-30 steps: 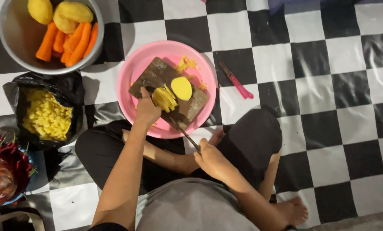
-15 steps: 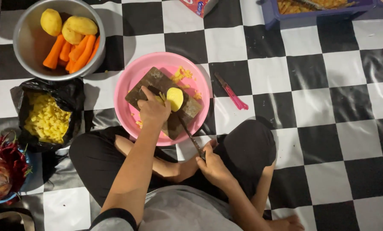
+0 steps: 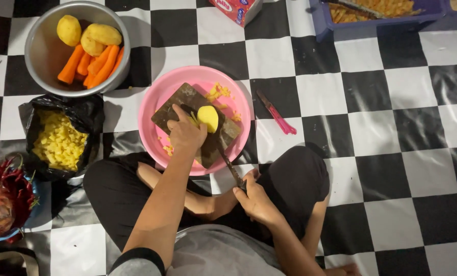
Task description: The person is dicing peeled potatoes on a wooden cutting board placed inside a pink plastic bowl. They first slice the potato into rounds and then cut those rounds into small cubes.
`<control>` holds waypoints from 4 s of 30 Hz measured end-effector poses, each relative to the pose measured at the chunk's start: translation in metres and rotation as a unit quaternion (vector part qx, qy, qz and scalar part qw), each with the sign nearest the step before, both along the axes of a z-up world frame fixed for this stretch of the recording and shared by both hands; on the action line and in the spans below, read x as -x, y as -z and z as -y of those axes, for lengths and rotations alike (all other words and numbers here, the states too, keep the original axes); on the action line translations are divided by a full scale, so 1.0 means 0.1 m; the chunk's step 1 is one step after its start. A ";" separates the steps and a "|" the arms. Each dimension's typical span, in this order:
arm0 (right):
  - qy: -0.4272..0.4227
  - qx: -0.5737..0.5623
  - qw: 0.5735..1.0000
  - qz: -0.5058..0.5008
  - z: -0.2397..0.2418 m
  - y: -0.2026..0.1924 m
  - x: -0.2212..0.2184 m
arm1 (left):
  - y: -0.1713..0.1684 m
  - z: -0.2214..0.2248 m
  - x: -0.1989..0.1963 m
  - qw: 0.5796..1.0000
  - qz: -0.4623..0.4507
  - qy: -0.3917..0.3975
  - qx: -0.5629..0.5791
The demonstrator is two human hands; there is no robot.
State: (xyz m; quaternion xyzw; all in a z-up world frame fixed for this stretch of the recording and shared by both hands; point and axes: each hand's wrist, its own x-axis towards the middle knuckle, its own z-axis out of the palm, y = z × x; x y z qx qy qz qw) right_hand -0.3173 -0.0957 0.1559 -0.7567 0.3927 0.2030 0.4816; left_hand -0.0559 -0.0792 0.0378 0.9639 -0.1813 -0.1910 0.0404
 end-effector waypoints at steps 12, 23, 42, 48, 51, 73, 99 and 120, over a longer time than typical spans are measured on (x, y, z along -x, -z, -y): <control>0.044 -0.030 0.998 0.018 0.02 0.47 0.07 | -0.22 0.01 0.14 0.999 0.040 0.022 0.007; 0.022 -0.007 1.000 -0.006 0.00 0.35 0.06 | -0.02 0.02 0.13 0.998 0.048 0.030 -0.022; -0.016 0.081 0.996 -0.029 -0.04 0.52 -0.51 | -0.12 -0.27 -0.96 0.821 0.077 0.549 -0.133; -0.033 0.129 0.989 -0.069 0.06 0.70 -0.71 | 0.03 -0.46 -0.84 0.896 0.185 0.399 -0.064; -0.036 0.125 0.987 -0.097 0.13 0.65 -0.82 | 0.34 -0.53 -0.87 0.911 0.207 0.355 -0.027; -0.075 0.134 0.985 -0.077 0.25 0.49 -1.09 | 0.67 -0.51 -0.96 0.884 0.179 0.427 -0.066; -0.103 0.166 0.977 -0.081 0.06 1.55 -0.68 | 0.79 -0.51 -0.94 0.884 0.186 0.420 -0.080; -0.125 0.142 0.979 -0.070 0.14 0.88 -1.22 | 0.72 -0.51 -0.93 0.892 0.162 0.417 -0.070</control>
